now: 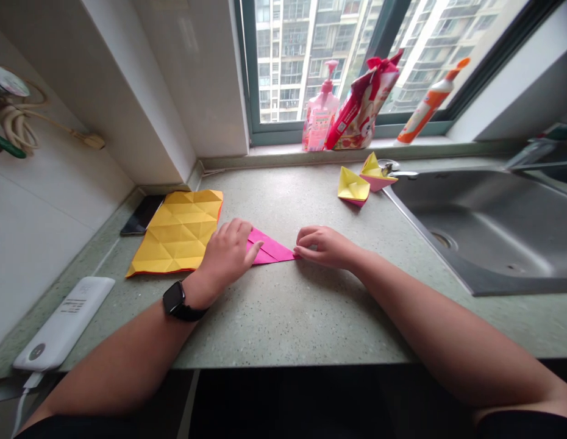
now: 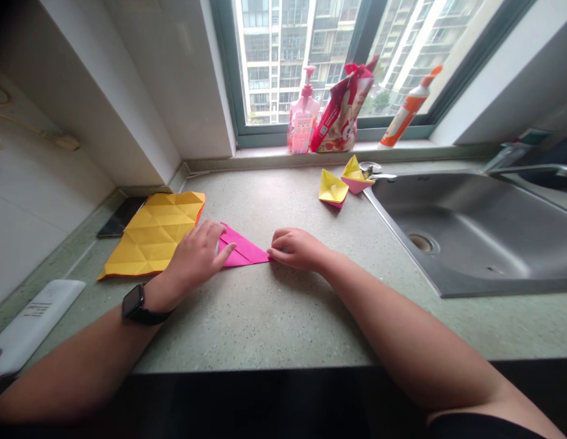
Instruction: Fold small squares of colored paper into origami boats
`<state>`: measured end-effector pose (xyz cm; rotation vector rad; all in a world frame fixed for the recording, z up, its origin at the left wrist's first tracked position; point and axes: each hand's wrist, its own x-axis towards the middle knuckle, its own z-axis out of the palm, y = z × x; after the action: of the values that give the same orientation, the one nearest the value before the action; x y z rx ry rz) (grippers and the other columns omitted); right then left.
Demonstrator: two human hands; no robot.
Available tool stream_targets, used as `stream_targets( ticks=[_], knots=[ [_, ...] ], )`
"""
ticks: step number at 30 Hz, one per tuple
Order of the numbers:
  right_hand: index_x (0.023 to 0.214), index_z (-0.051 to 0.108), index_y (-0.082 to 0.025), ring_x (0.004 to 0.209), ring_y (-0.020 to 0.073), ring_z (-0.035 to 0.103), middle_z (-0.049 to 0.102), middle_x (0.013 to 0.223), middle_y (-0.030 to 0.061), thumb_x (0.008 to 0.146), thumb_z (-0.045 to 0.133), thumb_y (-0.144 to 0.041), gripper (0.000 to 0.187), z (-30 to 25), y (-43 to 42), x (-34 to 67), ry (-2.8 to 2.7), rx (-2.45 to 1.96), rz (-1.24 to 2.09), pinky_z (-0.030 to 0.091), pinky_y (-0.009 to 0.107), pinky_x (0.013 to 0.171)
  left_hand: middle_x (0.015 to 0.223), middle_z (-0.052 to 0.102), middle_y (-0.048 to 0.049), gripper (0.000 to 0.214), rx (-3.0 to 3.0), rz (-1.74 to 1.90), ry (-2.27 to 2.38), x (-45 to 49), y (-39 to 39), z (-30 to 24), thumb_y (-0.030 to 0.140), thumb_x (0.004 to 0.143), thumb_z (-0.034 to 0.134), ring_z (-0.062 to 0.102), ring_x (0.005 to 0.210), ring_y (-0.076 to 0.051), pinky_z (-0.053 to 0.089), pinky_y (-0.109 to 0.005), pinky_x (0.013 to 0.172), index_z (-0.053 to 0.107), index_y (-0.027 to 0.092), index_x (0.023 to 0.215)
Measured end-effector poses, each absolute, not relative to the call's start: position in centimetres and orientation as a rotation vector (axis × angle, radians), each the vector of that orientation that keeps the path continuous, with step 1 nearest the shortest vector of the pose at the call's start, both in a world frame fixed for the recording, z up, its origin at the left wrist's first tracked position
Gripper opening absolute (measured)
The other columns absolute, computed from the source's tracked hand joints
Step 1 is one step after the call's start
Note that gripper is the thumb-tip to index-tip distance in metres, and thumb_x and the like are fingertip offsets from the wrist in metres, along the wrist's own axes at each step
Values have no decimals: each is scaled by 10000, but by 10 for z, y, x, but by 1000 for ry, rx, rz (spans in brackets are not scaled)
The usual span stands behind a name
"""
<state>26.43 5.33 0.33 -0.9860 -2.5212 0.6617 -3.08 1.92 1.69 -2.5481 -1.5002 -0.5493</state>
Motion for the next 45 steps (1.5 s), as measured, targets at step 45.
stream_targets(
  ticks=[45],
  knots=[
    [1220,724,-241,1033,209,752,713,1176,64,828,906,-294,435,-2,44,246,-1268,-1025,1782,713,384,882,1534,643,-176,642,-2996,-410,-1414,-24,15,4,494,963,799,602,1433,-376,488,-553,1217,575,195,1485]
  ],
)
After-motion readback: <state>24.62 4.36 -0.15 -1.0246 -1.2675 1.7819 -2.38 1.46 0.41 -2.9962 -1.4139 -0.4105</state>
